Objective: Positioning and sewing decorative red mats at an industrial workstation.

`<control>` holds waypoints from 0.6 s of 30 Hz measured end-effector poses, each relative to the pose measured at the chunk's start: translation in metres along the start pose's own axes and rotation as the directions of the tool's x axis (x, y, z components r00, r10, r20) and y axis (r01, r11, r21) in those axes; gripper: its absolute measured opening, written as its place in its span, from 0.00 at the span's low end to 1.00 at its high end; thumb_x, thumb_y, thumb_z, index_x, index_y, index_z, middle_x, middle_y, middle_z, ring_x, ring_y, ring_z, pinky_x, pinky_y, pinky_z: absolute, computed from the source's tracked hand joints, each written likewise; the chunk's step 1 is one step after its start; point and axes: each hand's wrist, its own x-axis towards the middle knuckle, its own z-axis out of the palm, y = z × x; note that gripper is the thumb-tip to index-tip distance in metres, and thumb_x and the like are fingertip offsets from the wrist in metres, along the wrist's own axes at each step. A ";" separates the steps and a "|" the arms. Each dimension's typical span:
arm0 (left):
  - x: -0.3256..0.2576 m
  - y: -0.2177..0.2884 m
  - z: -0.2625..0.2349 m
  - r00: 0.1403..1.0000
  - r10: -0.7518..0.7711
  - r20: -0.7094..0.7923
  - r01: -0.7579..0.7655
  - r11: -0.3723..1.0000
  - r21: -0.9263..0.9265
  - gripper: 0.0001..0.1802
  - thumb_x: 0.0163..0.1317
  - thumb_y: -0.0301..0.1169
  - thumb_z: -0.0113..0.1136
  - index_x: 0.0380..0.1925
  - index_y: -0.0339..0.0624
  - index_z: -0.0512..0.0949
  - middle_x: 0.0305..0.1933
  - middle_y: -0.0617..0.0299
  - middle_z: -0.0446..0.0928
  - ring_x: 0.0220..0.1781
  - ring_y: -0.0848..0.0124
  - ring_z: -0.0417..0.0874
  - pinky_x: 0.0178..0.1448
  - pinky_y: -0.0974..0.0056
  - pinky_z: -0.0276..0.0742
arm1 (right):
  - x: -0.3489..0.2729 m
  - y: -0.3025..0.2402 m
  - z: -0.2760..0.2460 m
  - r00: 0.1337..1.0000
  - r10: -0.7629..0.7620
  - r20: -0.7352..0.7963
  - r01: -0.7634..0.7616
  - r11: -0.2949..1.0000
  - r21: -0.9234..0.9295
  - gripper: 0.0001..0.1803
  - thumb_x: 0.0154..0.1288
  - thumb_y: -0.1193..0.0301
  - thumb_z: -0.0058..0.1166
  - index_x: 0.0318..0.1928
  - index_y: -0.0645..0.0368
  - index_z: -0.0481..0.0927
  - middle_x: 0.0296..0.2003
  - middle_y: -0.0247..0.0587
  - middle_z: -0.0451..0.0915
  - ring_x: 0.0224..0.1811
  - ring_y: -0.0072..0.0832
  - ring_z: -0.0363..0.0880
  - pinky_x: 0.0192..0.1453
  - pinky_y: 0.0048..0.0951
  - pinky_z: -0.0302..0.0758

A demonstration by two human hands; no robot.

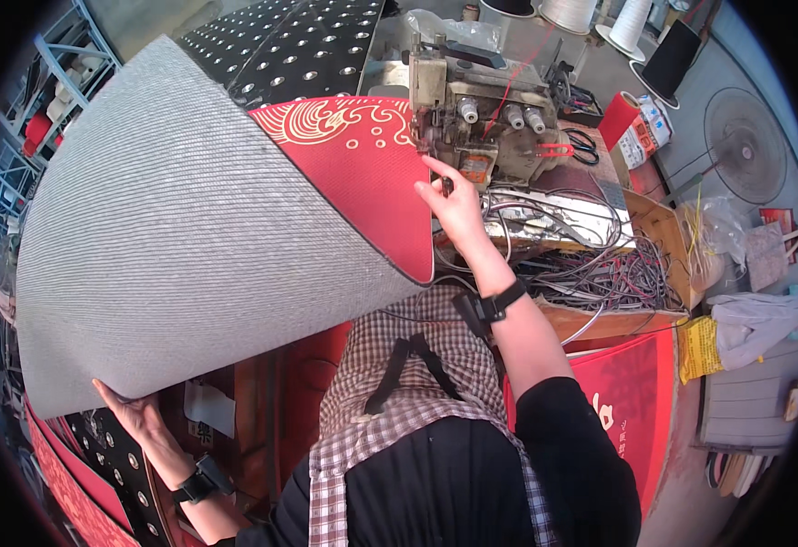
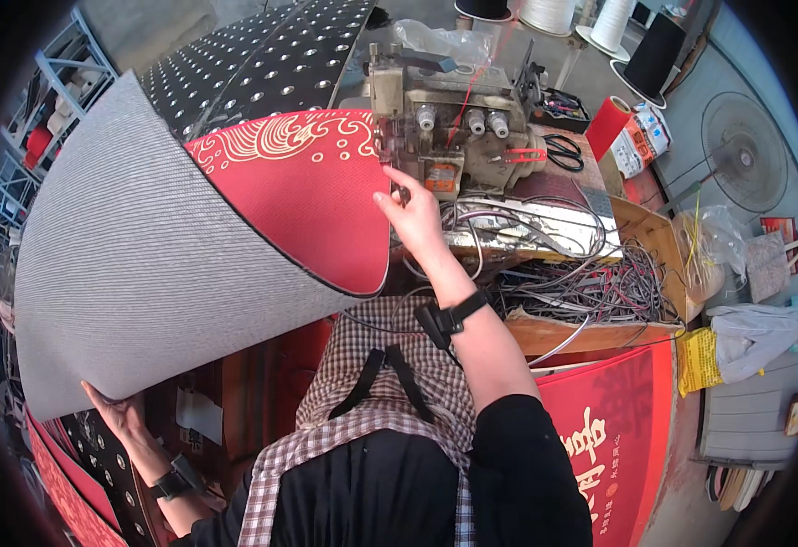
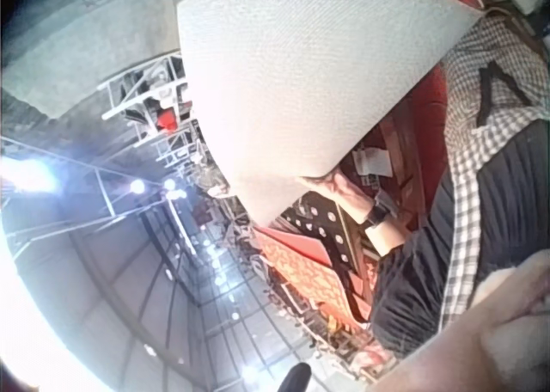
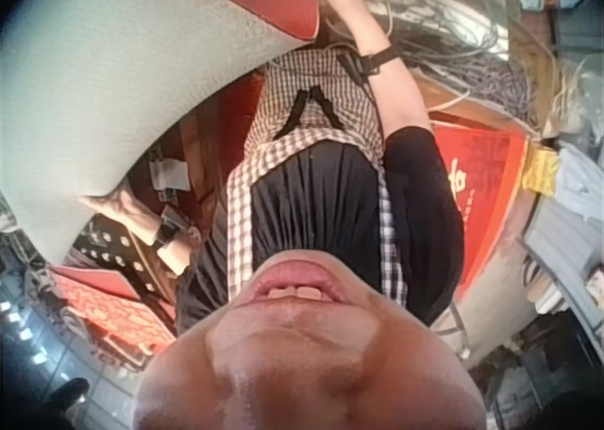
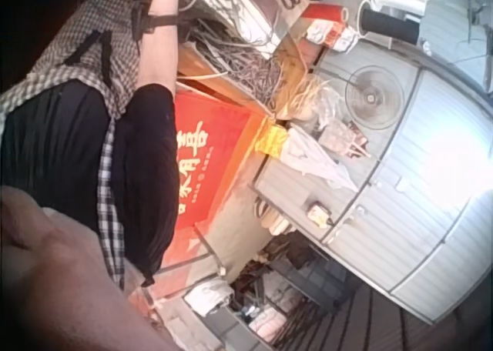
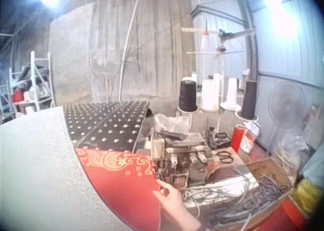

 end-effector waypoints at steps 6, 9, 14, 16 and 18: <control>0.036 -0.025 0.008 0.989 0.126 0.081 -0.136 0.982 0.133 0.36 0.55 0.53 0.60 0.59 0.48 0.63 0.62 0.61 0.64 0.60 0.62 0.67 0.58 0.47 0.69 | -0.041 -0.020 -0.010 0.962 0.119 0.244 -0.158 0.977 0.146 0.26 0.56 0.77 0.58 0.57 0.57 0.71 0.24 0.19 0.65 0.23 0.08 0.60 0.25 0.12 0.59; 0.044 -0.039 0.028 0.991 0.126 0.041 -0.131 0.977 0.167 0.37 0.55 0.54 0.60 0.60 0.49 0.62 0.62 0.61 0.63 0.60 0.61 0.67 0.58 0.47 0.70 | -0.041 -0.039 -0.007 0.907 0.292 0.304 -0.395 0.840 0.373 0.23 0.56 0.77 0.57 0.55 0.57 0.73 0.23 0.19 0.66 0.20 0.07 0.59 0.21 0.12 0.54; 0.068 -0.062 0.035 0.970 0.174 0.169 -0.195 0.973 0.121 0.37 0.56 0.55 0.58 0.60 0.51 0.61 0.62 0.59 0.61 0.63 0.57 0.63 0.62 0.44 0.65 | -0.003 -0.027 -0.003 0.958 0.230 0.172 -0.261 0.947 0.189 0.20 0.56 0.76 0.56 0.52 0.58 0.75 0.22 0.20 0.67 0.19 0.08 0.60 0.21 0.13 0.55; 0.065 -0.051 0.033 0.967 0.052 0.251 -0.093 0.984 0.152 0.37 0.57 0.54 0.56 0.61 0.48 0.59 0.63 0.57 0.60 0.63 0.56 0.63 0.64 0.46 0.64 | 0.005 -0.019 -0.002 0.977 0.197 0.087 -0.208 0.968 0.141 0.22 0.55 0.74 0.59 0.52 0.59 0.75 0.22 0.20 0.67 0.20 0.09 0.60 0.23 0.14 0.57; 0.057 -0.030 0.027 0.930 -0.077 0.360 -0.027 0.961 0.275 0.37 0.61 0.51 0.53 0.62 0.40 0.54 0.63 0.50 0.58 0.64 0.54 0.62 0.68 0.51 0.61 | 0.000 -0.019 -0.005 0.984 0.146 0.098 -0.152 0.987 0.056 0.23 0.54 0.74 0.60 0.53 0.59 0.75 0.27 0.24 0.71 0.26 0.11 0.65 0.27 0.15 0.62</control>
